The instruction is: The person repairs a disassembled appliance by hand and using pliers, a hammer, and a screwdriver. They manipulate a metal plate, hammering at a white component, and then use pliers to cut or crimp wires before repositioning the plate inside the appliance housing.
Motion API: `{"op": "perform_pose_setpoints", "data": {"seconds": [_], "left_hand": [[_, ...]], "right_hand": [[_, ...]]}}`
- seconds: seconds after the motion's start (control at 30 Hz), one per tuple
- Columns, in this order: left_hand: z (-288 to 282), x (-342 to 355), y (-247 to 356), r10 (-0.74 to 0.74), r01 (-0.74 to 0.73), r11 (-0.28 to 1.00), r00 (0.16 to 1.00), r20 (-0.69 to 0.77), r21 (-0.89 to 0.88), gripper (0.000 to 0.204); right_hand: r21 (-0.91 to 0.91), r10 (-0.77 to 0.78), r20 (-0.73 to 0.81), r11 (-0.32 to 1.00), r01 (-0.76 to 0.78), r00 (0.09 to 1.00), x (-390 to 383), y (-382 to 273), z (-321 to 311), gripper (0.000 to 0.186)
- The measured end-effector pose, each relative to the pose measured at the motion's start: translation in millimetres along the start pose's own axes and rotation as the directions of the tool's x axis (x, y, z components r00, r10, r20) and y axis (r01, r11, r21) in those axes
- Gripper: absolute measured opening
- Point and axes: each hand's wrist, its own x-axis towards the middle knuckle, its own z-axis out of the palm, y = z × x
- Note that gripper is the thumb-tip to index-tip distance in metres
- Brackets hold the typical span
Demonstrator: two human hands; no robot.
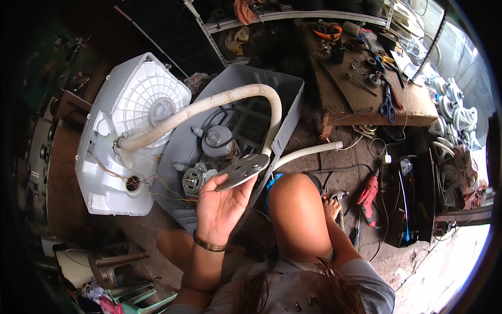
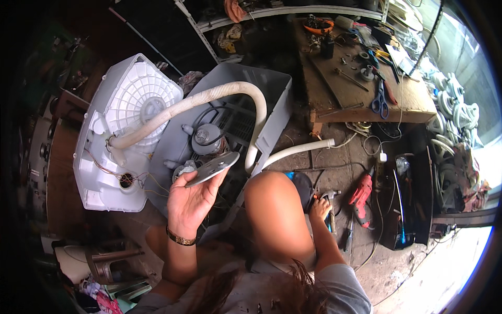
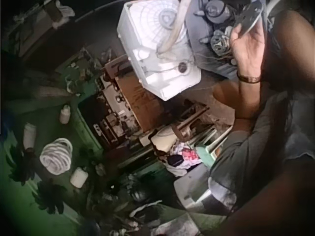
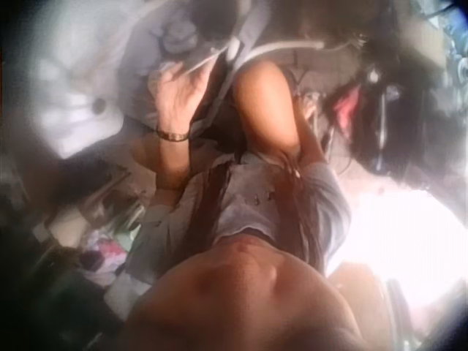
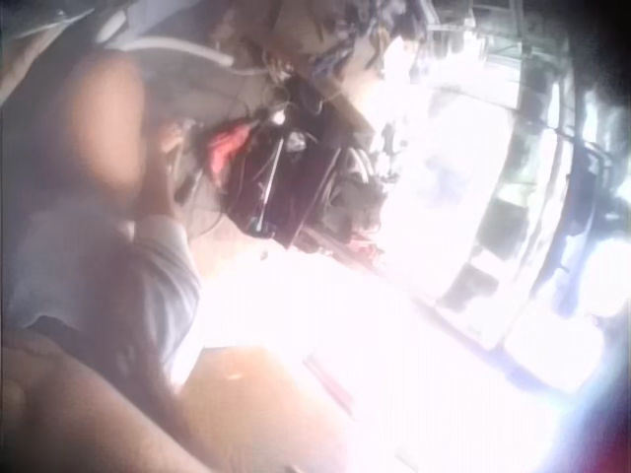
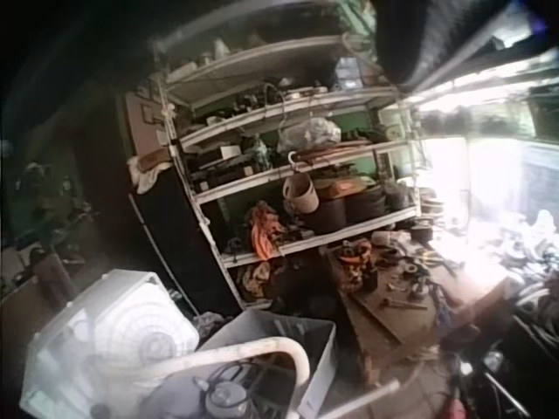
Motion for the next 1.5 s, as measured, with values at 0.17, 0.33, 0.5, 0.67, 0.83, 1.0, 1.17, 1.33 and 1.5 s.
{"op": "perform_pose_setpoints", "data": {"seconds": [0.17,0.33,0.5,0.67,0.83,1.0,1.17,1.33,1.5], "left_hand": [[8.1,-11.5,-6.5,0.095,-0.099,0.992,0.994,0.051,0.073,0.043],[7.8,-11.7,-17.4,0.267,-0.288,0.938,0.955,0.127,0.193,0.042],[10.3,-18.0,-33.3,0.312,-0.361,0.907,0.923,0.227,0.218,0.044],[5.5,-35.6,-48.9,0.489,-0.576,0.758,0.813,0.317,0.306,0.053],[-5.8,-47.2,-51.0,0.603,-0.712,0.617,0.702,0.38,0.335,0.058],[-41.3,-50.7,-47.1,0.635,-0.797,-0.02,0.457,0.623,0.604,0.055],[-48.9,-51.2,-43.4,0.527,-0.878,0.031,0.42,0.739,0.477,0.056],[-53.8,-53.1,-41.2,0.478,-0.848,0.116,0.504,0.72,0.517,0.055],[-64.7,-51.2,-35.8,0.459,-0.705,-0.121,0.584,0.669,0.699,0.047]], "right_hand": [[0.356,0.151,0.289,0.9,-0.252,0.945,-1.5,-20.4,-6.5,0.042],[0.707,-0.21,0.614,-0.283,-0.648,0.761,-6.5,28.8,-31.4,0.052],[0.691,-0.272,-0.187,-0.72,-0.071,0.944,-52.0,83.5,-252.9,0.067],[0.804,-0.162,-0.585,0.011,0.595,0.795,-112.3,47.6,-420.4,0.058],[0.321,-0.434,-0.674,0.556,0.767,0.597,-137.9,-11.4,-445.1,0.047],[0.343,-0.477,-0.637,0.528,0.777,0.606,-139.3,-43.0,-433.8,0.068],[0.339,-0.517,-0.651,0.457,0.822,0.556,-137.6,-51.3,-430.2,0.063],[0.273,-0.425,-0.755,0.489,0.828,0.5,-128.7,-55.6,-426.2,0.027],[0.261,-0.418,-0.796,0.417,0.871,0.439,-125.2,-54.8,-420.6,0.039]]}}
